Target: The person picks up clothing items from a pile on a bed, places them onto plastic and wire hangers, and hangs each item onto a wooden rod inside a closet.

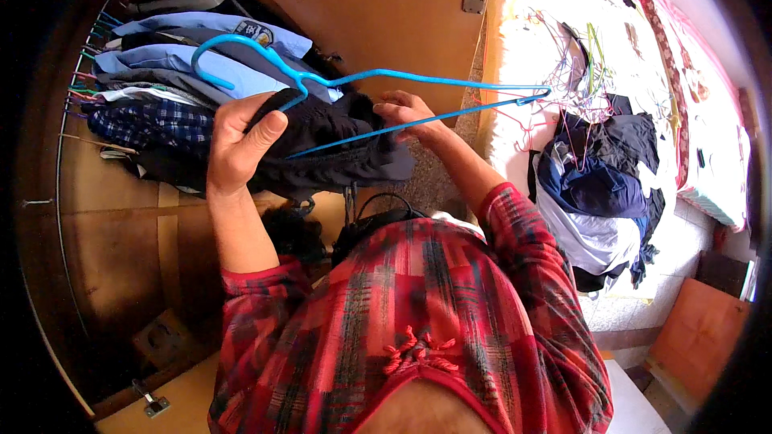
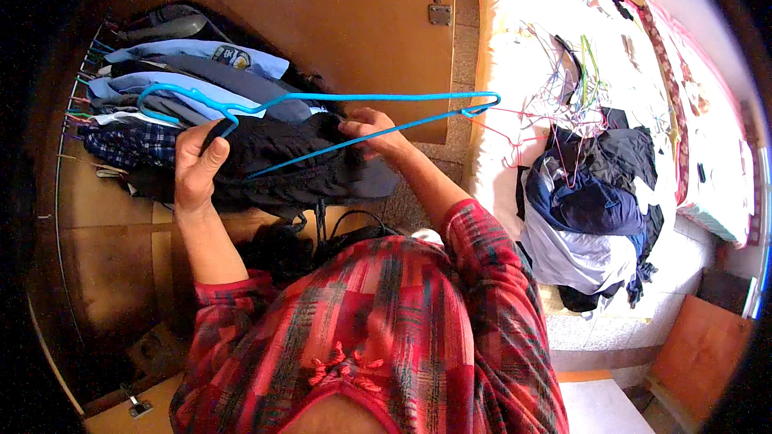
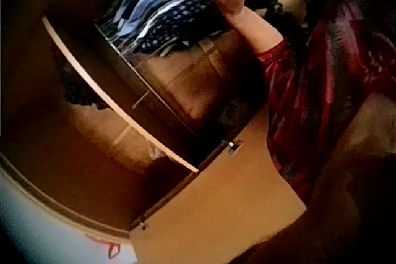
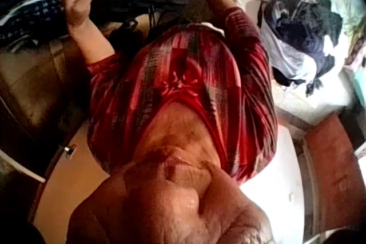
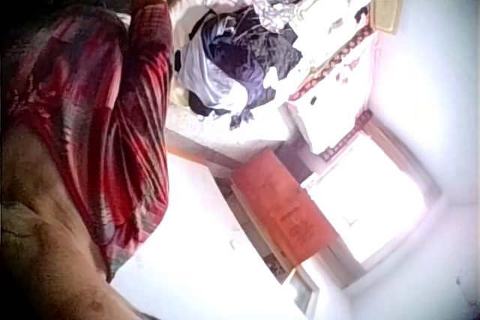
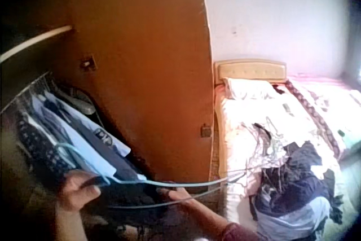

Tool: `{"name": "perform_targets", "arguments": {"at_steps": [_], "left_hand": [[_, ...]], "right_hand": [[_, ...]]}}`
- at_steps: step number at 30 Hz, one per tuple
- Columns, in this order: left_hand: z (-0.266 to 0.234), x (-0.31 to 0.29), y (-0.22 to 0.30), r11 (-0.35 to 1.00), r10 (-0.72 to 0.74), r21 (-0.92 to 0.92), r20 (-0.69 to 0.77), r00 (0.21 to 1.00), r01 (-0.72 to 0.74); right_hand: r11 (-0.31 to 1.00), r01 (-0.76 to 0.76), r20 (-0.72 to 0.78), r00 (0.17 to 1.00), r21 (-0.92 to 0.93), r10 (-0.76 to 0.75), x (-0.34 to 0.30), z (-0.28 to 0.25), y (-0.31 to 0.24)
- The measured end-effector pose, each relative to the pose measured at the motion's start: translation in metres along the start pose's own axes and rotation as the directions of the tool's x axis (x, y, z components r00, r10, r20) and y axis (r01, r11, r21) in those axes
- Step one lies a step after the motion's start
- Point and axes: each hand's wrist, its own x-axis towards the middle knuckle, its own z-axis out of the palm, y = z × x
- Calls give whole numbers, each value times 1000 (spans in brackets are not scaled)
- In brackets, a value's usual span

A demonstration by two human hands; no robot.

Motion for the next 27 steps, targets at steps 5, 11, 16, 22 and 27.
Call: {"name": "perform_targets", "arguments": {"at_steps": [5, 11, 16, 22, 27], "left_hand": [[8, 4, 8, 997, 80, 7, 45, 996, -80], [4, -3, 6, 998, 70, 2, 74, 995, -70], [-2, -21, -21, 994, -104, 34, -36, 994, 106], [16, -24, -49, 955, -253, 126, -127, 959, 269], [24, -29, -47, 983, -171, 49, -94, 981, 176]], "right_hand": [[724, 408, 59, 889, -556, -455, 37, 7, 18], [866, 130, 87, 991, -483, -101, 26, -8, 1], [996, 25, -89, 996, 80, -18, -20, -63, -1], [871, 207, -339, 940, 446, -50, -38, -81, 0], [770, 392, -503, 857, 503, -108, -36, -82, -21]]}}
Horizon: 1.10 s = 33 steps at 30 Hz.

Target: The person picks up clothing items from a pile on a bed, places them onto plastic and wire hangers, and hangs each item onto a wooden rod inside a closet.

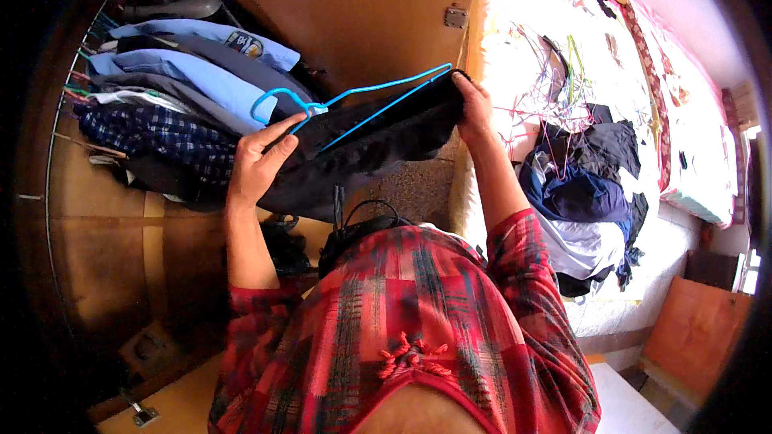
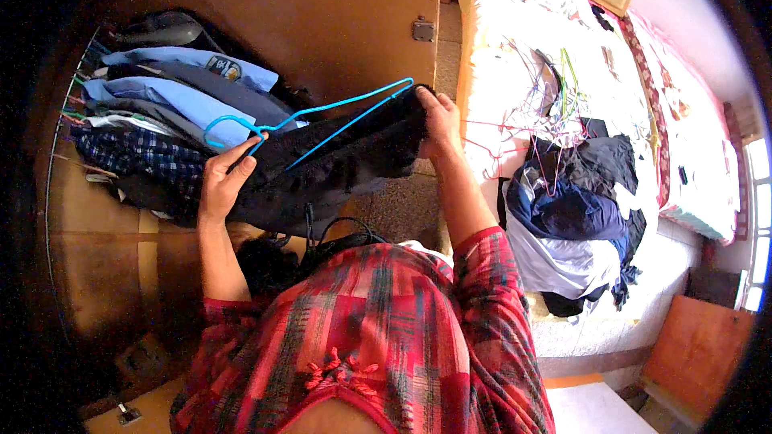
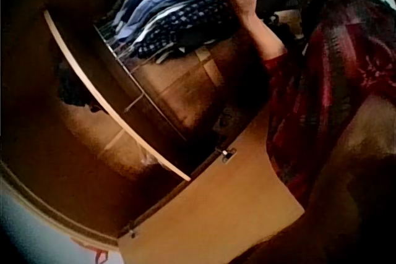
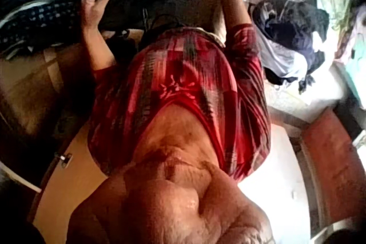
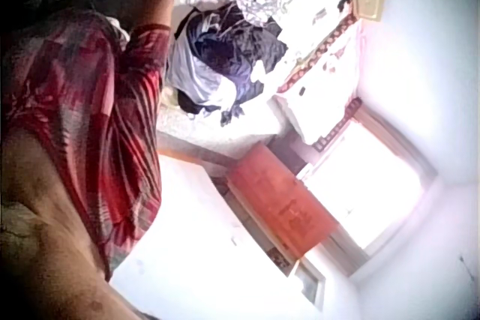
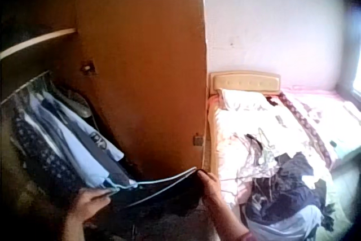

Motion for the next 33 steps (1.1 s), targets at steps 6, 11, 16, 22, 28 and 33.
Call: {"name": "perform_targets", "arguments": {"at_steps": [6, 11, 16, 22, 28, 33], "left_hand": [[4, 0, -4, 999, 34, -8, -8, 999, -34], [7, -5, -8, 959, 284, -4, -66, 957, -285], [1, -13, -5, 995, 92, -37, -20, 996, -92], [-6, -23, -5, 943, 325, -21, -155, 933, -332], [-5, -19, -8, 986, 167, 42, -162, 973, -162], [0, -17, -5, 984, 164, 109, -269, 949, -139]], "right_hand": [[978, 158, 56, 987, -133, -152, 11, -5, -27], [943, 216, 115, 975, -252, -192, 19, 8, -35], [945, 283, 92, 958, -165, -271, 2, 23, -45], [968, 121, 69, 992, -222, -109, 21, 11, -49], [946, 295, 124, 952, -131, -280, -2, 22, -68], [889, 339, 167, 939, -308, -300, -13, 6, -70]]}}
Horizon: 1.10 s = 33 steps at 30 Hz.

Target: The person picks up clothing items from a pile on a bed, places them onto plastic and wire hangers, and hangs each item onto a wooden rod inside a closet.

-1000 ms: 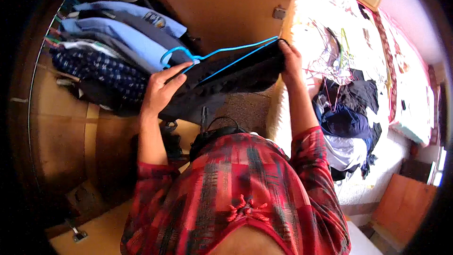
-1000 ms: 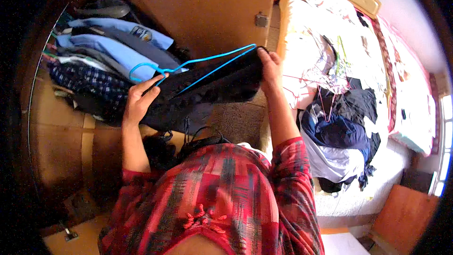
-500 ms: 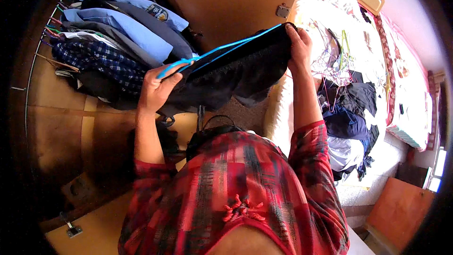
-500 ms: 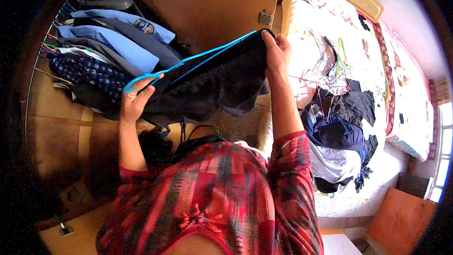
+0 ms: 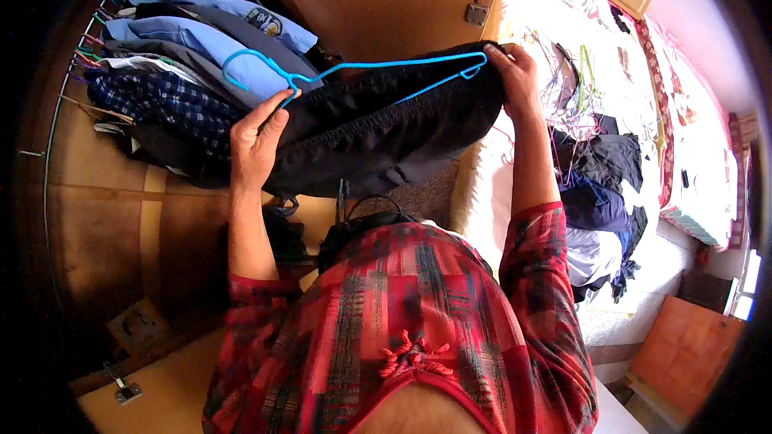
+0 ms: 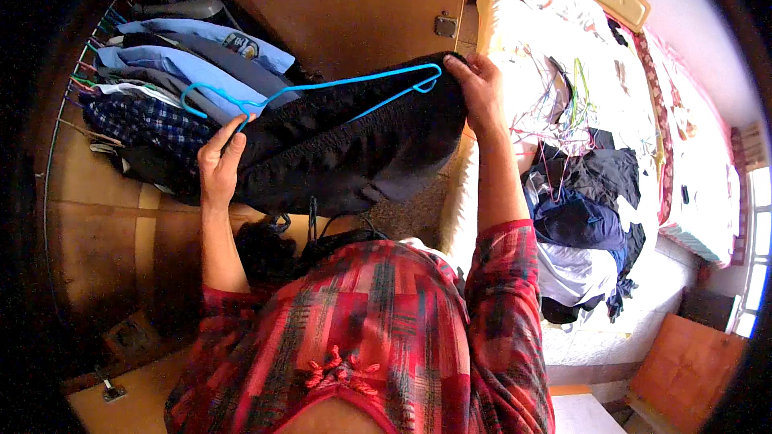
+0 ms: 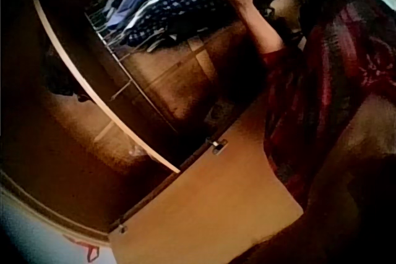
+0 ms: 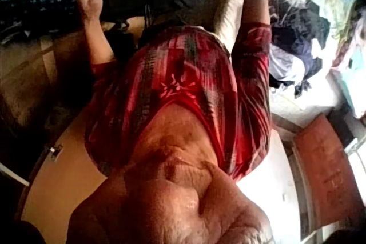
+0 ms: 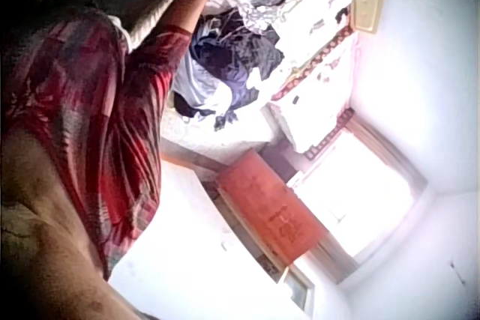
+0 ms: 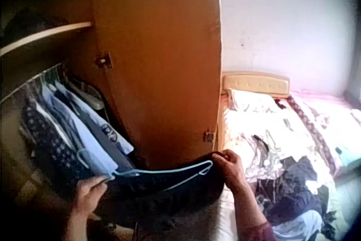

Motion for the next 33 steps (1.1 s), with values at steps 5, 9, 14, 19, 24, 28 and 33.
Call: {"name": "perform_targets", "arguments": {"at_steps": [5, 9, 14, 19, 24, 28, 33], "left_hand": [[3, -1, -2, 1000, -31, 4, -23, 999, 31], [11, 0, 4, 1000, 6, -7, 82, 997, -5], [13, 5, 5, 986, 47, 157, 18, 999, -49], [2, 10, 3, 989, 32, 146, -137, 990, -12], [18, 9, 2, 967, 158, 198, 28, 987, -161], [41, 7, 7, 893, 94, 412, 221, 971, -180], [36, 30, -6, 949, -269, -155, 48, 962, 274]], "right_hand": [[991, -61, 92, 993, -119, 72, -2, -12, 19], [990, -144, 21, 989, -6, 144, 3, -6, 9], [940, 29, 52, 999, -341, -12, -9, 0, -24], [986, -53, 116, 991, -160, 72, -7, -20, 4], [993, -90, 16, 996, -82, 91, -7, -5, -8], [999, -9, 90, 996, -32, 12, -6, 12, -21], [600, 609, 431, 793, -519, -431, -36, 63, -68]]}}
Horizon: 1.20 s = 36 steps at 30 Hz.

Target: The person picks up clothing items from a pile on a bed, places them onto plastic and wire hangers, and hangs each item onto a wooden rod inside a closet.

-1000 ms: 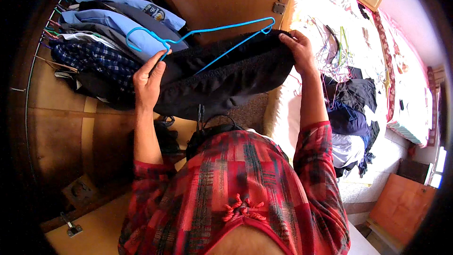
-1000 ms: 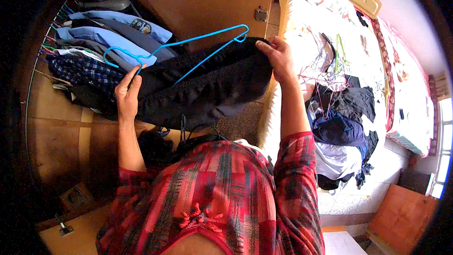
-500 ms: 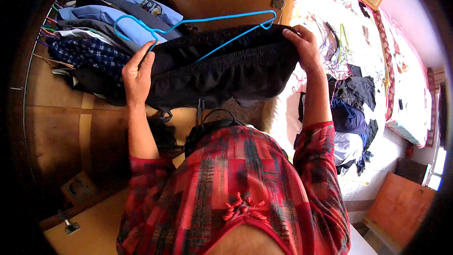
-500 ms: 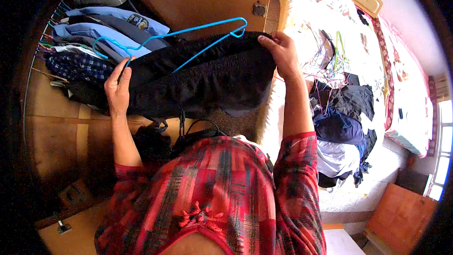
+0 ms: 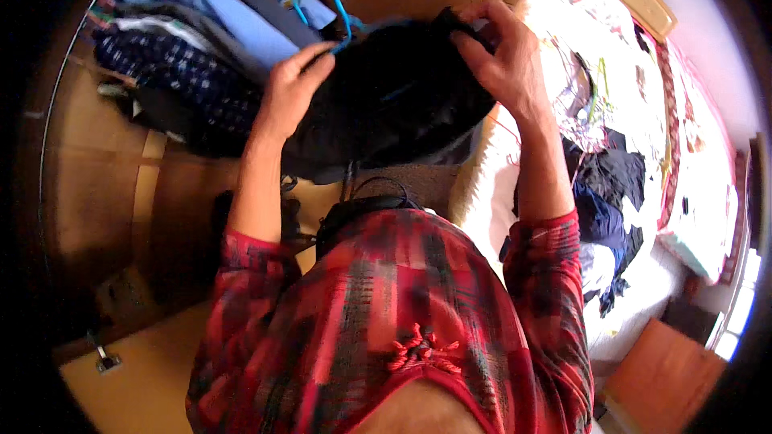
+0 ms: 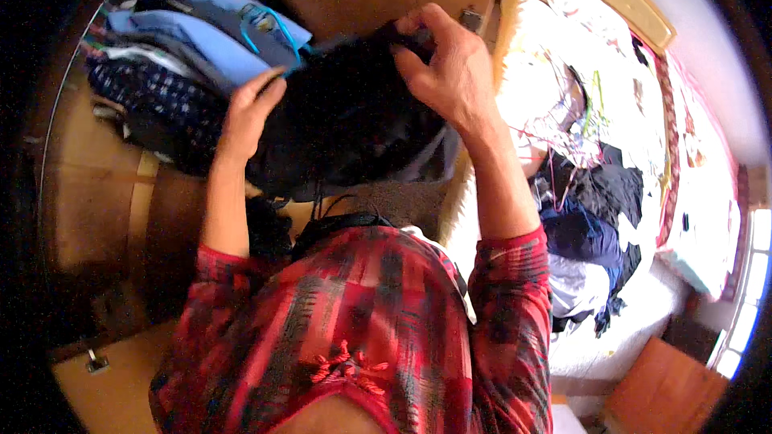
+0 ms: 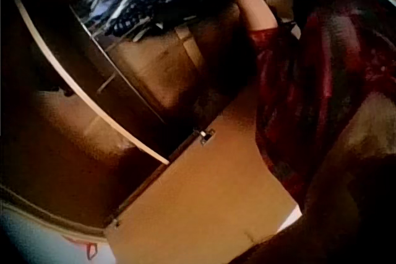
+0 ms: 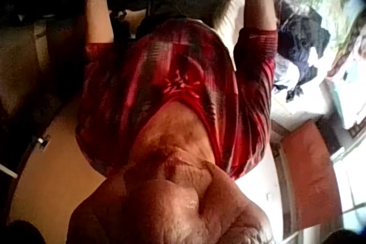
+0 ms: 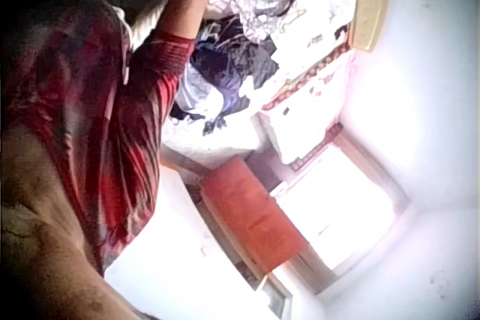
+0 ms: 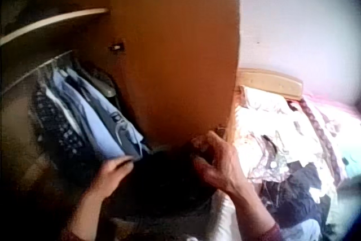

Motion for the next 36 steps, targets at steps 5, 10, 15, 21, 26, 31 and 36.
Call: {"name": "perform_targets", "arguments": {"at_steps": [5, 10, 15, 21, 26, 31, 36], "left_hand": [[-21, 15, 44, 936, 74, -340, -62, 995, -91], [-49, 18, 58, 929, 348, -102, -83, 934, -355], [-66, 17, 72, 916, 400, 85, -110, 910, -393], [-74, 9, 88, 816, 521, 367, -132, 844, -446], [-79, -18, 71, 879, 428, 351, -277, 860, -324], [-86, -52, 47, 840, 458, 498, -439, 773, -215], [-98, -100, 10, 824, 431, 565, -578, 694, -41]], "right_hand": [[926, 370, 132, 924, -73, -358, 26, 9, 21], [789, 520, -141, 799, -326, -585, 61, -8, 11], [672, 572, -301, 611, -471, -732, 86, -23, 0], [812, 568, 259, 811, -135, -524, 81, -21, -13], [931, 267, 562, 744, 247, -363, 64, -10, -3], [870, -65, 625, 722, 489, -297, 25, 20, -16], [917, 236, 656, 642, 323, -397, -8, 66, -70]]}}
